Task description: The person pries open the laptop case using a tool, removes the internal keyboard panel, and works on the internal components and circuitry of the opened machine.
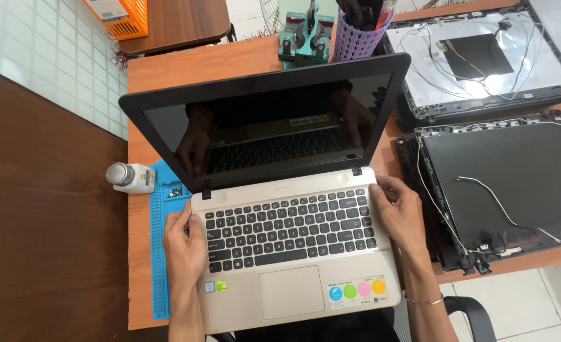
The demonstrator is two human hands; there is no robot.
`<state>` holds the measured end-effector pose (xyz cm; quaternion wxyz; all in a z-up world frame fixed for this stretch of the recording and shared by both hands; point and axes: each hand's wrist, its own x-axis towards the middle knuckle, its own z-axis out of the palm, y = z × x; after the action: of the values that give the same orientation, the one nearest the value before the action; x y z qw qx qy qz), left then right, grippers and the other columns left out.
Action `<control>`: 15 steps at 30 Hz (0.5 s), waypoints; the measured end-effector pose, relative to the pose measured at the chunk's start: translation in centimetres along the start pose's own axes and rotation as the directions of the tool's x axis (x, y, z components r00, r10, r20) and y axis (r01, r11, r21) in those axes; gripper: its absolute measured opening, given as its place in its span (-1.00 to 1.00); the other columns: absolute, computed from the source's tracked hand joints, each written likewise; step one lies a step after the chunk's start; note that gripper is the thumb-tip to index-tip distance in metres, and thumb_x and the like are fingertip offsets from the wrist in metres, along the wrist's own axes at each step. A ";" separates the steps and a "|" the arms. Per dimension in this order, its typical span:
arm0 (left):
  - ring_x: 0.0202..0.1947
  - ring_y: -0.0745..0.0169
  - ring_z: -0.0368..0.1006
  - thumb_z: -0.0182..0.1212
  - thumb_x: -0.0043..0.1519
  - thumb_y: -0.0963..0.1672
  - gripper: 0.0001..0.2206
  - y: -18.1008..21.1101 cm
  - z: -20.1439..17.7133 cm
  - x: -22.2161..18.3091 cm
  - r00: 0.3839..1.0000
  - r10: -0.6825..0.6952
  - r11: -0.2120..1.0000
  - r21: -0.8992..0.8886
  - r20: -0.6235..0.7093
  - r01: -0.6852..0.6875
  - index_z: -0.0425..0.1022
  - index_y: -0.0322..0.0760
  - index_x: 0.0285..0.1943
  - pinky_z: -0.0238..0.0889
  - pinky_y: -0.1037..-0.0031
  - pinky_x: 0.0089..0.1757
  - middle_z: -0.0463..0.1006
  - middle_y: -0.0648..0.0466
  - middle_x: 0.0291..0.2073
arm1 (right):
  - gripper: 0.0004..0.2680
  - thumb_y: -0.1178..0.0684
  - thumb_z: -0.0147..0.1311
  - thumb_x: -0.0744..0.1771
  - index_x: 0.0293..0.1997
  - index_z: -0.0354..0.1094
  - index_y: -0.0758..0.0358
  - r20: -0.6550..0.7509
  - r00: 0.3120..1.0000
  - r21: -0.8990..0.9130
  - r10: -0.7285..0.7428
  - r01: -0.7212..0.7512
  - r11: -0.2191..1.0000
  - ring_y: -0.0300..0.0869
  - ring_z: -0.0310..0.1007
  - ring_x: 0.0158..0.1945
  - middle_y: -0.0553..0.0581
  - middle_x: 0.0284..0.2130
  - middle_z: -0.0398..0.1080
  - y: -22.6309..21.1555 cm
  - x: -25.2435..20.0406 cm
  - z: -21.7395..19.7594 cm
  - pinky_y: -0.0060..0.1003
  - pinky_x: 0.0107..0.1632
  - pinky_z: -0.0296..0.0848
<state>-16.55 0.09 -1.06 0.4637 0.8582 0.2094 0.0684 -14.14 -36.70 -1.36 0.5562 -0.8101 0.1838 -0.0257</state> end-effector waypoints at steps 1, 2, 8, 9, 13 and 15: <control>-0.32 0.25 0.44 -0.02 0.35 -0.17 -0.64 0.0 0.0 0.1 1.000 -0.004 1.000 0.003 -0.001 0.004 0.47 -0.34 0.31 0.31 0.43 -0.26 0.49 -0.02 -0.09 | -0.75 0.11 0.10 0.34 0.07 0.44 0.46 0.008 1.000 0.012 -0.019 0.019 1.000 -0.24 0.56 -0.22 0.27 -0.27 0.60 0.0 0.1 0.0 -0.39 -0.16 0.47; -0.31 0.25 0.45 -0.02 0.35 -0.17 -0.64 0.0 0.1 0.3 1.000 -0.009 1.000 0.007 -0.002 0.009 0.47 -0.34 0.31 0.32 0.43 -0.25 0.49 -0.03 -0.09 | -0.76 0.11 0.10 0.35 0.07 0.44 0.47 0.015 0.999 0.025 -0.037 0.037 0.999 -0.24 0.55 -0.22 0.27 -0.27 0.60 -0.1 0.4 0.1 -0.40 -0.16 0.47; -0.27 0.26 0.45 0.00 0.36 -0.17 -0.65 0.0 0.1 0.5 0.999 0.037 0.999 0.037 -0.018 -0.037 0.48 -0.36 0.31 0.32 0.44 -0.23 0.51 -0.03 -0.10 | -0.76 0.10 0.10 0.35 0.06 0.46 0.46 0.009 1.000 0.022 -0.024 0.023 0.999 -0.25 0.55 -0.24 0.25 -0.28 0.60 -0.9 0.8 0.1 -0.40 -0.17 0.47; -0.23 0.28 0.44 0.01 0.37 -0.17 -0.66 0.1 0.0 0.5 0.997 0.077 0.995 0.061 -0.022 -0.075 0.50 -0.37 0.30 0.32 0.44 -0.21 0.51 -0.04 -0.12 | -0.76 0.10 0.09 0.35 0.05 0.46 0.47 0.007 1.000 0.012 -0.029 0.029 1.000 -0.25 0.56 -0.25 0.25 -0.29 0.60 -1.1 0.9 0.2 -0.40 -0.18 0.47; -0.36 0.22 0.43 -0.01 0.35 -0.16 -0.64 0.1 -0.1 1.1 1.000 -0.022 1.000 -0.005 0.002 0.022 0.48 -0.32 0.31 0.32 0.43 -0.28 0.49 -0.02 -0.09 | -0.76 0.10 0.10 0.35 0.06 0.45 0.46 0.015 1.000 0.022 -0.024 0.024 0.999 -0.25 0.54 -0.24 0.24 -0.28 0.60 -1.0 1.5 0.4 -0.40 -0.18 0.46; -0.32 0.26 0.45 -0.01 0.35 -0.17 -0.65 -0.4 0.0 1.6 1.000 0.031 0.999 -0.028 -0.006 -0.031 0.48 -0.34 0.30 0.33 0.45 -0.26 0.49 -0.02 -0.08 | -0.76 0.10 0.10 0.35 0.05 0.45 0.46 0.029 0.998 0.054 -0.046 0.045 0.998 -0.26 0.55 -0.23 0.24 -0.27 0.59 -0.8 1.7 0.7 -0.42 -0.17 0.46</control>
<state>-15.17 0.95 -1.49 0.4739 0.8546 0.1964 0.0808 -12.13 -36.37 -1.17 0.5797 -0.7992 0.1559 -0.0308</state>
